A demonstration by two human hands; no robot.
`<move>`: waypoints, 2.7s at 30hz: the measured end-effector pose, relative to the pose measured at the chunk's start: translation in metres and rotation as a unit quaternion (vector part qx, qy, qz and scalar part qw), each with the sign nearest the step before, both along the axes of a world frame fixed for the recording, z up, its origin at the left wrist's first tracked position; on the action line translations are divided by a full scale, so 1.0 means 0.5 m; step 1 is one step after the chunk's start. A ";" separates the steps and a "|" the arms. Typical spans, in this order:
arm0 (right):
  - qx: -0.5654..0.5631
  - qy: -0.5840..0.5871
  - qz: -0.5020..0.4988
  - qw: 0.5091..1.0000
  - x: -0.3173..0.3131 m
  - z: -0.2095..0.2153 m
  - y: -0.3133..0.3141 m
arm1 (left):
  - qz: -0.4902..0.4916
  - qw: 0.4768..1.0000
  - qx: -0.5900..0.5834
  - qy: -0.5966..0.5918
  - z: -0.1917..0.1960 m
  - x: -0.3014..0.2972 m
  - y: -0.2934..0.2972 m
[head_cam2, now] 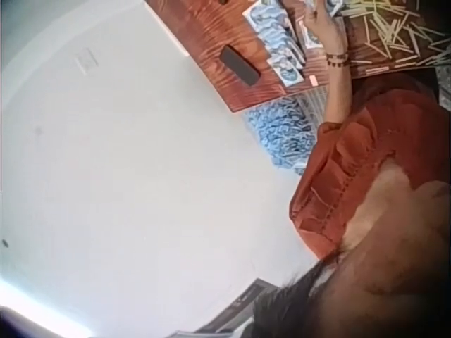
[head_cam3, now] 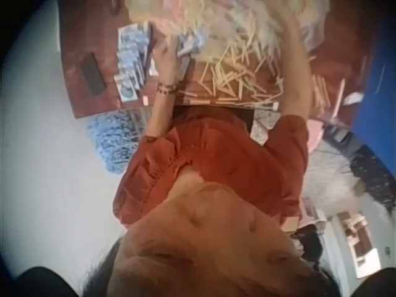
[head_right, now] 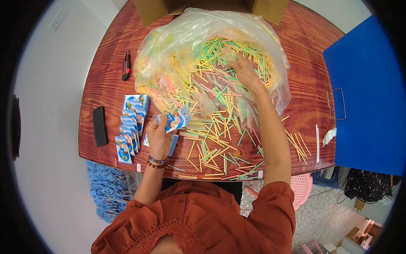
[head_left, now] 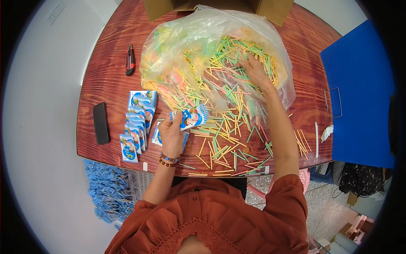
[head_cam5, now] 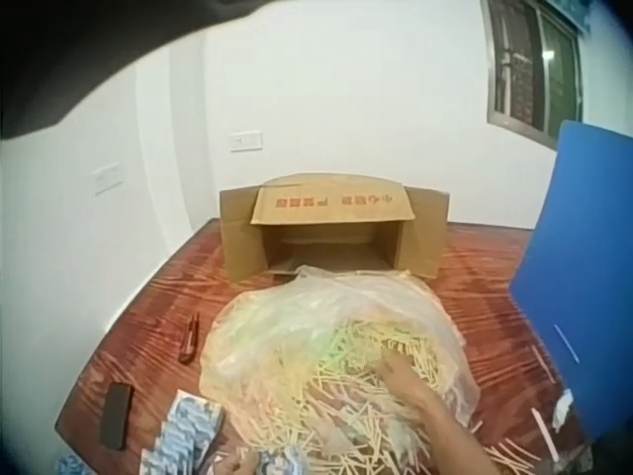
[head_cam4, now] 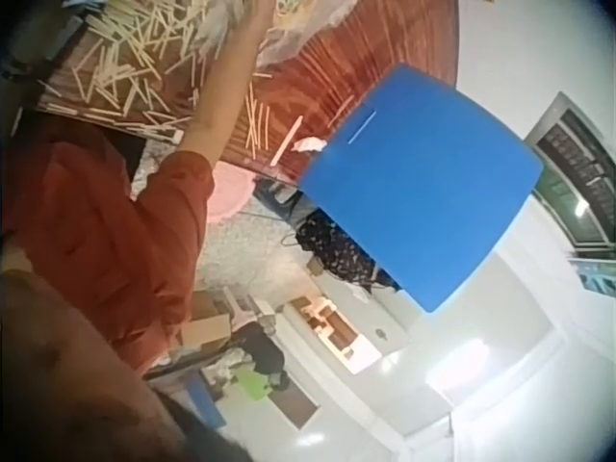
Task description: The person is sorting and matching small blue packets with bundles of colorful plastic sticks from a large bag.
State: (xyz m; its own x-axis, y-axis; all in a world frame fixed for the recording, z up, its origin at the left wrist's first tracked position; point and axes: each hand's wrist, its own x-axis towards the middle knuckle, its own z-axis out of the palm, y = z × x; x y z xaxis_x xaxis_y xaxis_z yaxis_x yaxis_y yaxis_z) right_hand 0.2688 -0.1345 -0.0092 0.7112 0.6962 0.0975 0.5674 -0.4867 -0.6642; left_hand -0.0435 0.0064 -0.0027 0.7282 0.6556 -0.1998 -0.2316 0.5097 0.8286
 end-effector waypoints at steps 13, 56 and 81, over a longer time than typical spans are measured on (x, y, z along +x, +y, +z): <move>0.306 0.287 -0.075 0.905 -0.037 -0.070 -0.012 | -0.014 1.000 0.010 0.002 -0.016 0.008 -0.003; 0.623 0.377 0.021 0.685 -0.272 0.129 0.050 | -0.010 0.996 -0.069 -0.064 0.040 0.041 -0.035; 0.626 0.284 -0.093 0.721 -0.541 0.169 0.141 | 0.096 0.980 -0.057 -0.164 0.055 0.009 -0.046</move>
State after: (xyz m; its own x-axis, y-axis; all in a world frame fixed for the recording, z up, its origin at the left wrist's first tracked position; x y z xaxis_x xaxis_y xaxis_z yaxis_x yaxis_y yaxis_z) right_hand -0.0017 -0.0642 0.0755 0.9535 0.2032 0.2224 0.0333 0.6624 -0.7484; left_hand -0.0390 -0.0164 0.0247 0.6312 0.7736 -0.0558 -0.5767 0.5163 0.6331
